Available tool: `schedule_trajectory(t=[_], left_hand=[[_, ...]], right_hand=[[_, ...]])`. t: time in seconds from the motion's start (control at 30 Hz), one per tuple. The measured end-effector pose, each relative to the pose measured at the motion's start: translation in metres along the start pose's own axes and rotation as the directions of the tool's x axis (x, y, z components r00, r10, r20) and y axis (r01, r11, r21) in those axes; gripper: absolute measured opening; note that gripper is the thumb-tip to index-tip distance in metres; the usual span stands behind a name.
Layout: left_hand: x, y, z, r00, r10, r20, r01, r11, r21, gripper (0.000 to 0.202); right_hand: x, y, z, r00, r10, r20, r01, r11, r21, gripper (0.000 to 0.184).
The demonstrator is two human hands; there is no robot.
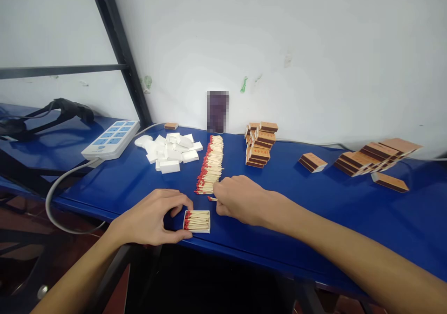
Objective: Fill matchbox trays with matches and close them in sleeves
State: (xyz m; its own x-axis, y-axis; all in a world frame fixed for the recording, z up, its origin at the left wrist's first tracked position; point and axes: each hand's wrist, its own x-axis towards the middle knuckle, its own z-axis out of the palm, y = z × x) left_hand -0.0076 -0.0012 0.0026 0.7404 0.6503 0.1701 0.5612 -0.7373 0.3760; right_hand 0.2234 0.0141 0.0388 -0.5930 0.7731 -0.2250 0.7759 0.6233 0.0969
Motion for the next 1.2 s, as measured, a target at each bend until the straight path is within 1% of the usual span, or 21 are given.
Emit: schedule_trajectory(t=[0.07,0.13,0.23,0.37,0.5,0.67,0.77,0.93,1.0,1.07,1.13,1.2], left_hand=[[0.001,0.000,0.000,1.000,0.002,-0.002,-0.002,1.000,-0.001,0.034],[0.001,-0.001,0.000,1.000,0.006,-0.006,-0.006,1.000,-0.004,0.033],[0.002,0.000,0.000,1.000,0.013,-0.012,-0.013,1.000,-0.011,0.033],[0.001,0.000,0.000,1.000,-0.001,-0.005,0.001,1.000,-0.004,0.033],[0.000,0.000,0.001,1.000,-0.007,-0.004,0.007,1.000,-0.005,0.034],[0.000,0.000,0.001,1.000,-0.010,-0.001,0.010,1.000,-0.003,0.033],[0.001,0.000,0.000,1.000,-0.001,-0.005,0.001,1.000,-0.006,0.033],[0.001,0.001,0.000,1.000,0.004,-0.005,-0.004,1.000,-0.004,0.032],[0.000,0.001,0.000,1.000,0.008,-0.011,-0.008,1.000,0.000,0.032],[0.000,0.000,0.000,1.000,0.014,-0.018,-0.014,1.000,0.002,0.032],[0.000,0.000,0.000,1.000,0.018,-0.023,-0.018,1.000,0.000,0.032],[0.000,0.000,0.000,1.000,0.019,-0.023,-0.019,1.000,-0.004,0.032]], right_hand=[[-0.003,0.001,-0.005,1.000,0.026,-0.004,-0.026,1.000,0.001,0.010],[-0.007,0.000,-0.010,0.999,0.012,-0.033,-0.011,0.999,0.046,0.009],[-0.015,-0.009,-0.011,0.994,-0.079,-0.075,0.092,0.979,0.184,0.007],[-0.018,-0.024,-0.005,0.984,-0.162,-0.071,0.176,0.933,0.313,0.007],[-0.016,-0.031,-0.002,0.982,-0.185,-0.038,0.186,0.915,0.359,0.009],[-0.015,-0.027,-0.010,0.960,-0.270,-0.077,0.278,0.885,0.374,0.021],[-0.015,-0.027,-0.012,0.960,-0.262,-0.098,0.280,0.881,0.381,0.022],[-0.014,-0.028,-0.010,0.955,-0.265,-0.132,0.296,0.848,0.440,0.026],[-0.015,-0.024,-0.012,0.964,-0.221,-0.150,0.265,0.856,0.444,0.024],[-0.015,-0.015,-0.015,0.974,-0.138,-0.180,0.203,0.885,0.420,0.021],[-0.013,-0.005,-0.016,0.977,-0.052,-0.208,0.128,0.919,0.372,0.019],[-0.010,0.003,-0.015,0.975,-0.015,-0.221,0.086,0.946,0.313,0.017]])
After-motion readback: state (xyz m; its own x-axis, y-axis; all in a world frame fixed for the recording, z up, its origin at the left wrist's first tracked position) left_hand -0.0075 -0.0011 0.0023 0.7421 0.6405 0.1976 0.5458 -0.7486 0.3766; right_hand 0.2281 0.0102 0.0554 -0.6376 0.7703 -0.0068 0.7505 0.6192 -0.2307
